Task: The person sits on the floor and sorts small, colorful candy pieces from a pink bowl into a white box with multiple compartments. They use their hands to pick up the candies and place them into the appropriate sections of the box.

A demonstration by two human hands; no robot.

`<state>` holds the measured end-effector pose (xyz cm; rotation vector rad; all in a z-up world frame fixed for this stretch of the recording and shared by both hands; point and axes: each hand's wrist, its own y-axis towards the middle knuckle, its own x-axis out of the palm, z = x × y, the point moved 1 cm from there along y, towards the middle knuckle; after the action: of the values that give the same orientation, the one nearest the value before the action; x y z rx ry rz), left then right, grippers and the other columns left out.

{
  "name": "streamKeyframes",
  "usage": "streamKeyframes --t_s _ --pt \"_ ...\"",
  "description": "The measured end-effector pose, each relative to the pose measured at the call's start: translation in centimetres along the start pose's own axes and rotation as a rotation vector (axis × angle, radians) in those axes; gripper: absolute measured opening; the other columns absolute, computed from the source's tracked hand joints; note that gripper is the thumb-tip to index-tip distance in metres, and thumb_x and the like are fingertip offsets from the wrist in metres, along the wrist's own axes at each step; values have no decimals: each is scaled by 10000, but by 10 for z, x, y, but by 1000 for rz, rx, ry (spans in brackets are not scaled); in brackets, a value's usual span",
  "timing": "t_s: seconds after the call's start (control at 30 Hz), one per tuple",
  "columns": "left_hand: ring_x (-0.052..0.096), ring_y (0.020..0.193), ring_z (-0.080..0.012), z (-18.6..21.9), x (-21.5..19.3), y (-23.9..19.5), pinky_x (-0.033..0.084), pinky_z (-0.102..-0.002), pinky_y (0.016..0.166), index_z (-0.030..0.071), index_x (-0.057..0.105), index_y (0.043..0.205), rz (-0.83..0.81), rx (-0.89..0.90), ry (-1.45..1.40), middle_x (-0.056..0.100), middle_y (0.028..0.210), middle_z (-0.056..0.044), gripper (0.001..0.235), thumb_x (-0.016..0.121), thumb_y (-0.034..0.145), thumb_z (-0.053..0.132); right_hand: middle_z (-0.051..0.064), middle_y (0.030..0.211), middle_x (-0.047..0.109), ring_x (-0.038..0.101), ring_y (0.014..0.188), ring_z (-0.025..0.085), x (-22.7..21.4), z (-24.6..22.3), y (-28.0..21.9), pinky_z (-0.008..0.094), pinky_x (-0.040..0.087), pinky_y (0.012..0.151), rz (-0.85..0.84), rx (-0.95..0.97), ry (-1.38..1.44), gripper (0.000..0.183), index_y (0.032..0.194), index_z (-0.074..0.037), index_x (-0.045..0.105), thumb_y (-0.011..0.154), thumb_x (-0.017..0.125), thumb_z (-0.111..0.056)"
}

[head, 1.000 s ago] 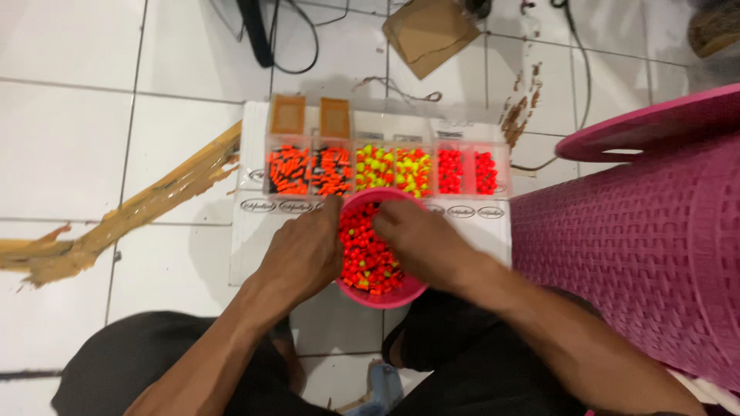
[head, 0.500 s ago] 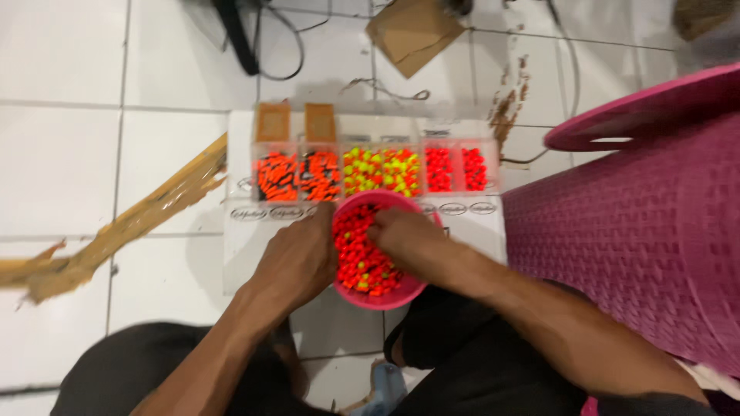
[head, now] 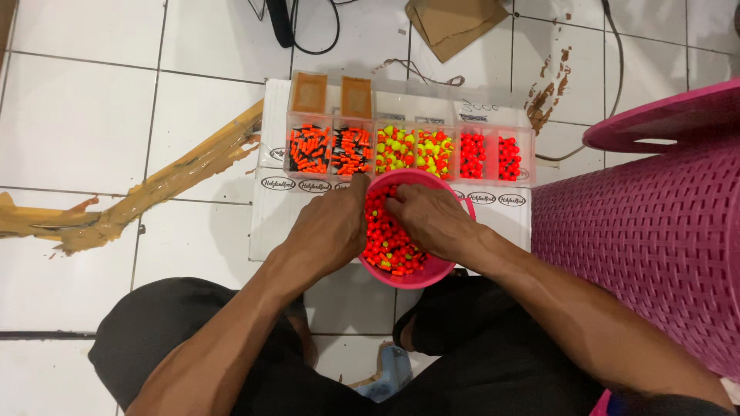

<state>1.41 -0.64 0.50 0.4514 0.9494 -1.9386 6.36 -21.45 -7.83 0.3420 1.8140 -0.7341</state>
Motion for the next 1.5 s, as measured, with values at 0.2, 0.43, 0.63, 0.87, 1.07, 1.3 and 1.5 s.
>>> streamKeyframes --t_s 0.2,0.43,0.63,0.87,1.07,1.3,1.5 --pt "714 883 -544 -5 4 2 569 -657 742 -68 448 1392 25 38 1 681 968 -318 496 415 905 16 127 965 601 658 946 393 8 -4 7 528 567 658 12 -22 -24 186 1063 -112 618 961 525 -237" --pt "718 872 -526 -3 2 1 577 -642 744 -61 450 1400 27 38 25 682 967 -303 490 422 918 30 143 960 631 677 914 391 4 -8 10 523 560 614 17 -26 -69 179 1043 -127 636 964 497 -207" --pt "717 873 -526 -5 5 4 569 -656 743 -54 438 1415 31 31 51 683 972 -297 493 424 933 47 175 1007 631 671 933 415 -2 -10 5 536 565 641 5 -26 -21 203 1041 -102 640 965 485 -209" --pt "712 897 -539 -5 5 3 575 -659 765 -54 462 1366 38 32 55 677 991 -310 436 416 945 47 157 911 612 677 863 437 -19 -8 0 549 565 639 111 -21 162 170 1003 -136 628 885 575 -246" --pt "682 998 -580 -3 5 7 528 -712 858 0 459 1354 1 -34 84 667 1099 -315 413 418 957 106 101 857 587 685 818 376 -10 -12 -1 467 569 624 253 -65 269 178 952 -162 582 865 528 -307" --pt "706 988 -542 2 2 1 557 -679 840 70 456 1368 13 -81 127 676 1132 -275 417 390 963 143 147 885 674 715 820 392 -60 6 -20 480 594 666 424 -11 553 287 1142 -151 674 867 603 -185" --pt "701 985 -545 6 2 1 555 -689 847 76 444 1396 15 -83 143 669 1144 -264 436 379 969 135 99 687 677 636 620 245 -119 73 -66 385 506 568 443 381 569 130 1008 -82 679 929 627 -170"
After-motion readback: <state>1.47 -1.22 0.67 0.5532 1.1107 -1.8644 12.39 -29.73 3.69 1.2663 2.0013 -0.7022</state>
